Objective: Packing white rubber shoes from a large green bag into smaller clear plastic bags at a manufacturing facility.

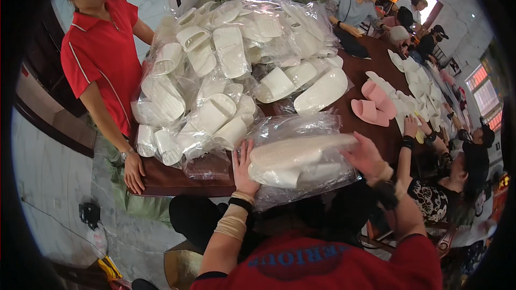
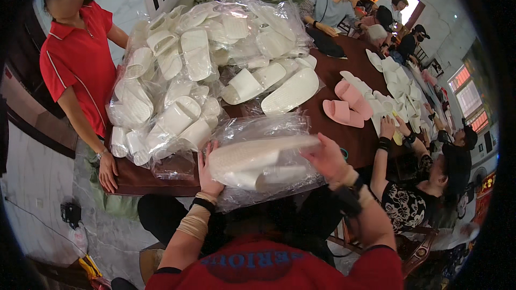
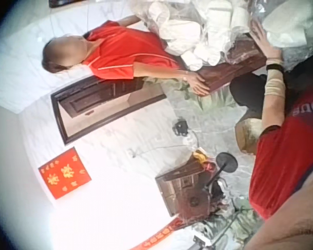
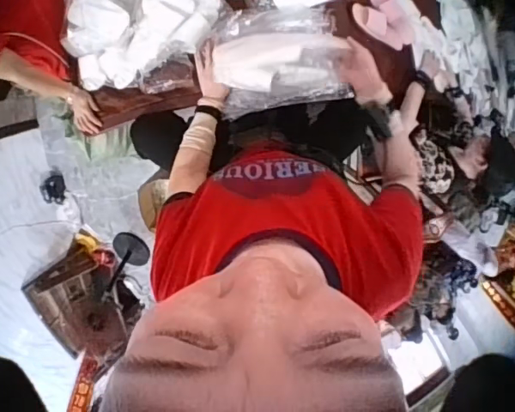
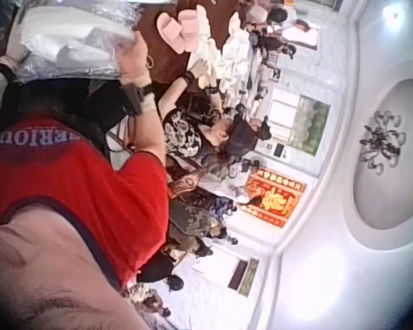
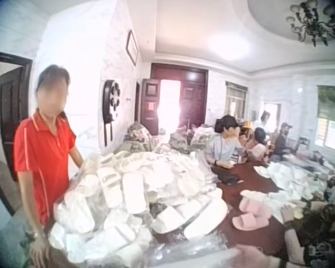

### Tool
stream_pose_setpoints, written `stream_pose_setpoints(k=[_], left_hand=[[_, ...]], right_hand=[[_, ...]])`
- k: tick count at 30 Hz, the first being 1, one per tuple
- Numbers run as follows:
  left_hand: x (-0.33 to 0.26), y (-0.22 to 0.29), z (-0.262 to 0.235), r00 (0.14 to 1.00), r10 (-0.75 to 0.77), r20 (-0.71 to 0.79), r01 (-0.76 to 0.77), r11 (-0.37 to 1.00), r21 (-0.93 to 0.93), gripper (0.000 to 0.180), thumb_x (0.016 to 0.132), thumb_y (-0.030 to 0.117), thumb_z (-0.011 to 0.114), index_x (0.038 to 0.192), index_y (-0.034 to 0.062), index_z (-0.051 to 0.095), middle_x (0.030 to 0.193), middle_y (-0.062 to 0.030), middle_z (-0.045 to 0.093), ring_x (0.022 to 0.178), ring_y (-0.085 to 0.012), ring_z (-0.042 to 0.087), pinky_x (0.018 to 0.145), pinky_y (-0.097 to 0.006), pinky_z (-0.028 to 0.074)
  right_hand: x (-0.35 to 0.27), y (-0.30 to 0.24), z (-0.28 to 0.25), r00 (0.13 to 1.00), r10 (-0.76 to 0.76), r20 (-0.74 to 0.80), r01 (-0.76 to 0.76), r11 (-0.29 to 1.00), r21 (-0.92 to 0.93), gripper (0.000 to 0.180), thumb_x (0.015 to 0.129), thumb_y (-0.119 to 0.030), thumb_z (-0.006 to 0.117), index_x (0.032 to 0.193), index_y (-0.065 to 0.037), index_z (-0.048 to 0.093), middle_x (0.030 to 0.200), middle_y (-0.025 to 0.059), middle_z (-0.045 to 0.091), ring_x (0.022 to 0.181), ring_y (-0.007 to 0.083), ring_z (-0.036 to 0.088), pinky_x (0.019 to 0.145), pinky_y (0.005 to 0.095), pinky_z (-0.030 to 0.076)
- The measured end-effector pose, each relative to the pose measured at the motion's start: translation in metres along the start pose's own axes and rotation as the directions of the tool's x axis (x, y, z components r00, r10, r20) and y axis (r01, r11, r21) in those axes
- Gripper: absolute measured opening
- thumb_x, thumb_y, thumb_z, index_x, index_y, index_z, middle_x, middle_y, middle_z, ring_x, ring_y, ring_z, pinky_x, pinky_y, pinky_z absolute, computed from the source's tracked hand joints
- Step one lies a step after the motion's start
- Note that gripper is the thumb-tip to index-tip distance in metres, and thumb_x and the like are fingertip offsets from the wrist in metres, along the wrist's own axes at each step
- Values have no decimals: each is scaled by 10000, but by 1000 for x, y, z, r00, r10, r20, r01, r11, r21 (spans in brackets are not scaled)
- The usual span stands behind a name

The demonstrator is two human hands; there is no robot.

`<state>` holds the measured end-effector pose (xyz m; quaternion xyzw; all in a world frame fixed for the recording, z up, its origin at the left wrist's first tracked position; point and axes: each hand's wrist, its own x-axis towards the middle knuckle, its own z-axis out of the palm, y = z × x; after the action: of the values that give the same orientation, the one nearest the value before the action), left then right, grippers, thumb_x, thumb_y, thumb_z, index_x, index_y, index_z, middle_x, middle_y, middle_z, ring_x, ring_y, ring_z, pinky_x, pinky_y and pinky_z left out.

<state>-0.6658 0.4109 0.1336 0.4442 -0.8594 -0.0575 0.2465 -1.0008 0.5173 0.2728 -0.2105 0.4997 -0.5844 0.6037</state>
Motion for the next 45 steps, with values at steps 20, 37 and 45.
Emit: stream_pose_setpoints(k=[20,37,45], left_hand=[[4,7,-7,995,-56,88,46,993,107,475,917,360,507,1343,160,570,1578,-91,291,1462,-326,239,1176,-550,166],[-17,-68,22,982,-19,189,93,915,-392,612,866,184,610,1436,63,423,1505,-159,387,1465,-350,217,1192,-521,104],[13,-49,-12,872,-334,359,423,144,-895,510,961,72,551,1449,3,421,1477,-124,448,1359,-212,417,1129,-307,292]], right_hand=[[71,70,66,958,-247,144,228,356,-906,595,859,-401,664,1324,-67,502,1013,191,644,945,371,623,830,432,497],[42,125,78,893,-387,230,450,760,-469,252,865,18,538,1072,-13,678,969,43,544,912,144,523,854,239,404],[44,101,86,870,-366,332,493,679,-544,206,915,-82,569,1082,-43,681,907,25,536,816,139,521,752,257,421]])
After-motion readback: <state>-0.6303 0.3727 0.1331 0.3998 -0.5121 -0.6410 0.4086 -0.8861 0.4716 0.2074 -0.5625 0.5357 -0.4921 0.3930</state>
